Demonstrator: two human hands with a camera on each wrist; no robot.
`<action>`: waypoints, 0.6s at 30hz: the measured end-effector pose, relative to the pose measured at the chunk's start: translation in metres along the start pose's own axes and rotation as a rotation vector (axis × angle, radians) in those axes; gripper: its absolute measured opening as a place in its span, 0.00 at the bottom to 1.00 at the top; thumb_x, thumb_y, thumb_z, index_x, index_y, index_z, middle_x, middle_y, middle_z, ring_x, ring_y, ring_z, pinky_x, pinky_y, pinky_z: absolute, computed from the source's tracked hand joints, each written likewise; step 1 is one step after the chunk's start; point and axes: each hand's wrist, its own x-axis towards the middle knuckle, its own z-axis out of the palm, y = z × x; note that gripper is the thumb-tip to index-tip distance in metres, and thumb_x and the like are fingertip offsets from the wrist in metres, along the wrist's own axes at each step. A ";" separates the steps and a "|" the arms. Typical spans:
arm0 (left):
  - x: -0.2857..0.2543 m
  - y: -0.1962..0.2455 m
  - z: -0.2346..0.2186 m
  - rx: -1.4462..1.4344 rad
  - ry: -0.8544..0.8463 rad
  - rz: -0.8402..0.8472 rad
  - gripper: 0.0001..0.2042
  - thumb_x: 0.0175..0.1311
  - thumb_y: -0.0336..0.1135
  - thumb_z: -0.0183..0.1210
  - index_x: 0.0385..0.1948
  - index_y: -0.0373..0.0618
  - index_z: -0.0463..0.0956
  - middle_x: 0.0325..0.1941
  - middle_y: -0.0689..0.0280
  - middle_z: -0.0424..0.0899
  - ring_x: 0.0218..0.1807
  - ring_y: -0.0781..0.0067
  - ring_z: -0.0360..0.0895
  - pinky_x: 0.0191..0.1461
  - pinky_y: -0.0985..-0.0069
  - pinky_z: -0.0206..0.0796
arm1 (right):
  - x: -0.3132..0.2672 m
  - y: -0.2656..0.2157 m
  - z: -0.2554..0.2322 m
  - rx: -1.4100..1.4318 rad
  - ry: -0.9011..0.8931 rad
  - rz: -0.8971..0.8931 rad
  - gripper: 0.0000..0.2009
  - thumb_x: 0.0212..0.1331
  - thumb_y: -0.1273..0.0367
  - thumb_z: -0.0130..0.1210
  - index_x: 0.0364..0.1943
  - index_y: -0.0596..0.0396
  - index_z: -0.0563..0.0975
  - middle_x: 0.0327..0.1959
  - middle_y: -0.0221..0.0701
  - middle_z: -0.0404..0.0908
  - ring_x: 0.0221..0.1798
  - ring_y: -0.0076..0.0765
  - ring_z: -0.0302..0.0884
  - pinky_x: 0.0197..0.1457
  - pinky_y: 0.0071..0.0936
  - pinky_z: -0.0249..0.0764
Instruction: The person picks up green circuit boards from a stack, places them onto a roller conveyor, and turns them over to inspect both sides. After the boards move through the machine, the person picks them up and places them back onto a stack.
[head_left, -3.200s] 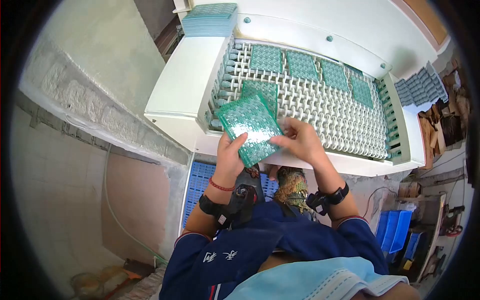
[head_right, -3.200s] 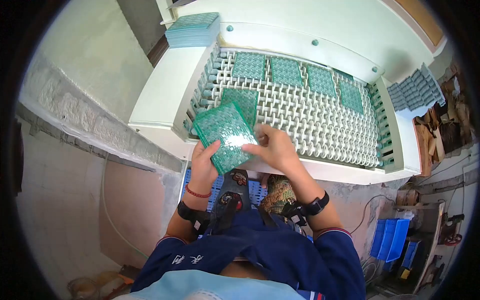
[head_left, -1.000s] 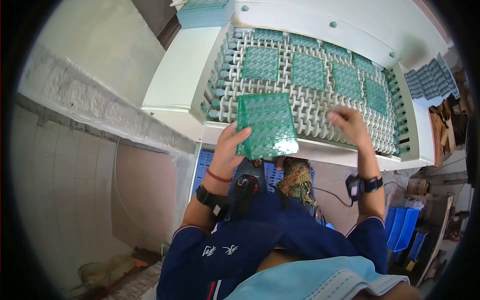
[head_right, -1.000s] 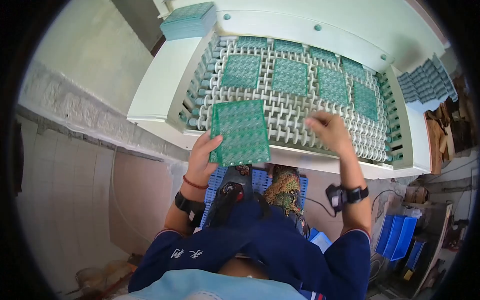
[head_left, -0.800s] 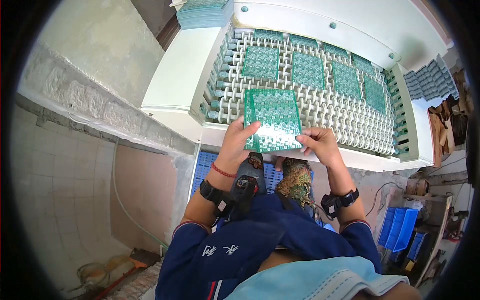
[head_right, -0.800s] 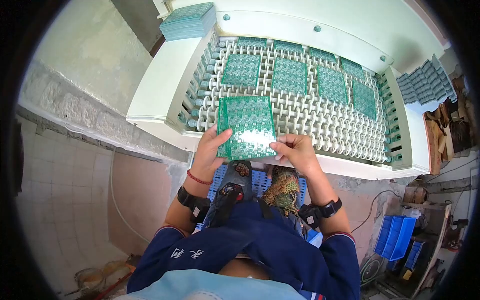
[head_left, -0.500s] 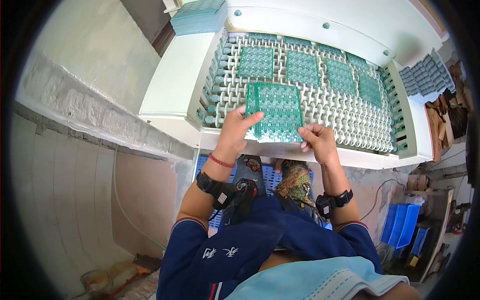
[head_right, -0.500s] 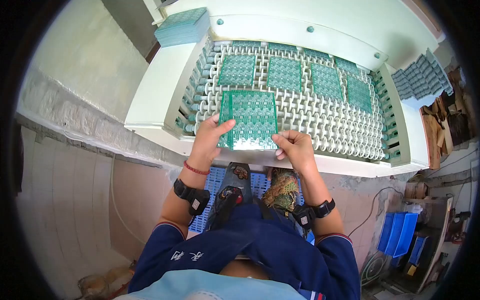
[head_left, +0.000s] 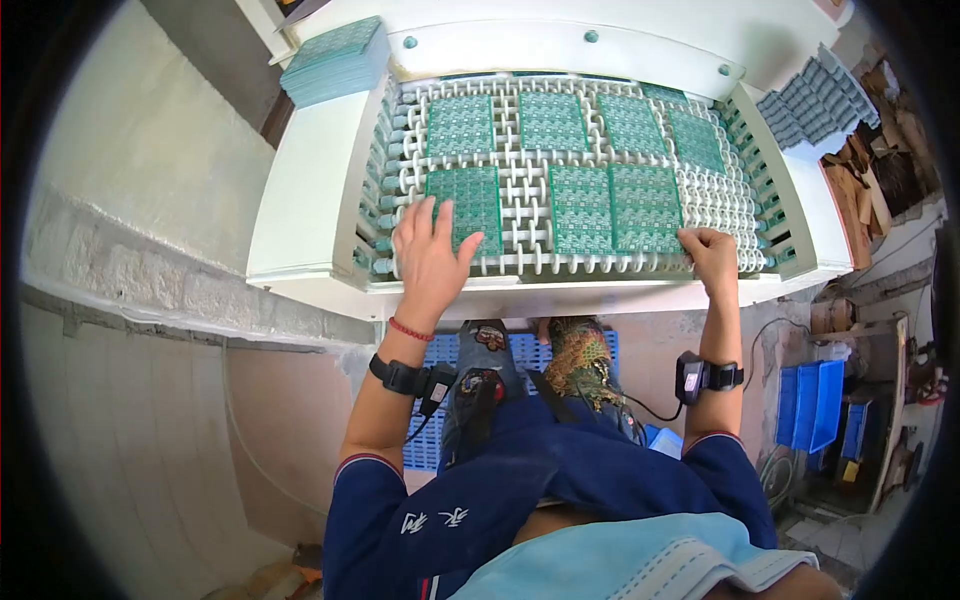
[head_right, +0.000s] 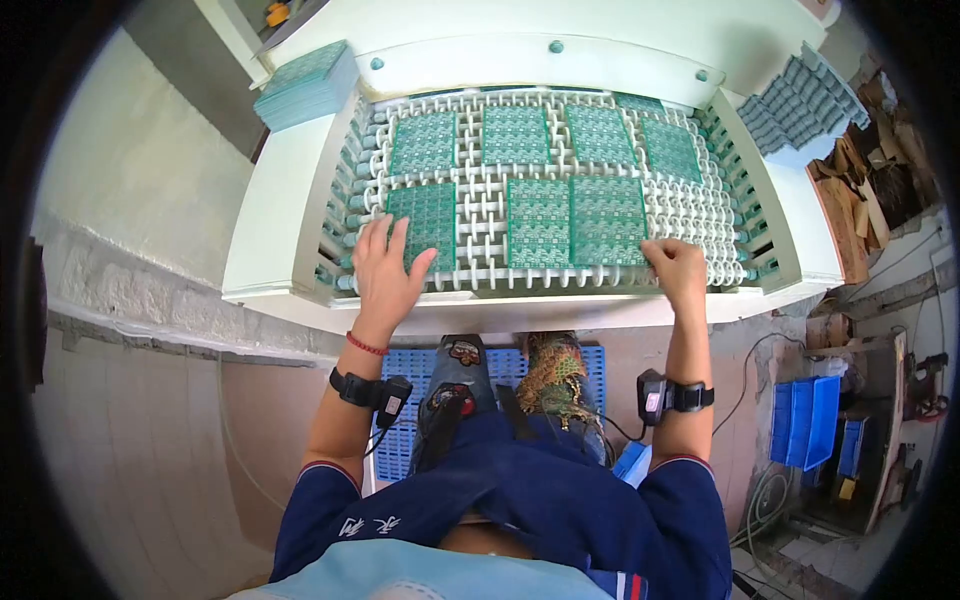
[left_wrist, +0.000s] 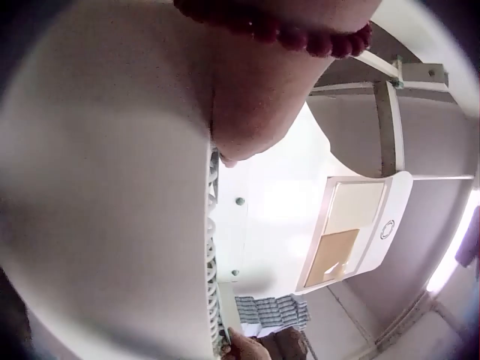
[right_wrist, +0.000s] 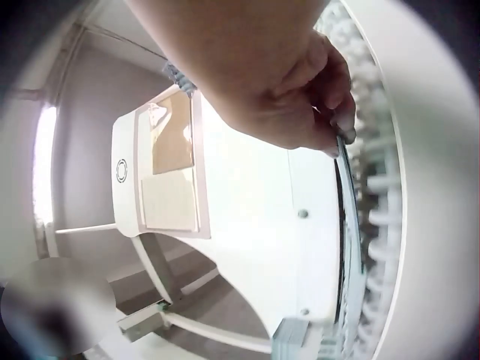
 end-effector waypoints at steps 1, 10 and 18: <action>-0.001 0.001 0.002 -0.007 0.028 0.000 0.26 0.56 0.48 0.59 0.50 0.37 0.70 0.56 0.51 0.68 0.61 0.47 0.59 0.63 0.51 0.48 | 0.003 0.005 -0.006 -0.084 0.022 0.001 0.14 0.50 0.63 0.61 0.25 0.64 0.81 0.15 0.26 0.75 0.19 0.19 0.68 0.23 0.23 0.64; -0.005 0.001 0.003 -0.025 0.087 -0.007 0.22 0.57 0.43 0.59 0.48 0.36 0.71 0.55 0.52 0.69 0.61 0.47 0.60 0.64 0.53 0.47 | 0.043 0.080 -0.096 -0.230 0.209 0.106 0.15 0.47 0.62 0.63 0.30 0.63 0.82 0.20 0.35 0.80 0.25 0.28 0.75 0.32 0.26 0.69; -0.007 0.001 0.003 -0.036 0.107 -0.012 0.19 0.56 0.40 0.59 0.46 0.37 0.73 0.53 0.53 0.71 0.61 0.47 0.61 0.63 0.54 0.49 | 0.043 0.113 -0.113 -0.076 0.395 0.099 0.14 0.49 0.64 0.62 0.34 0.63 0.82 0.24 0.35 0.81 0.29 0.30 0.77 0.36 0.26 0.71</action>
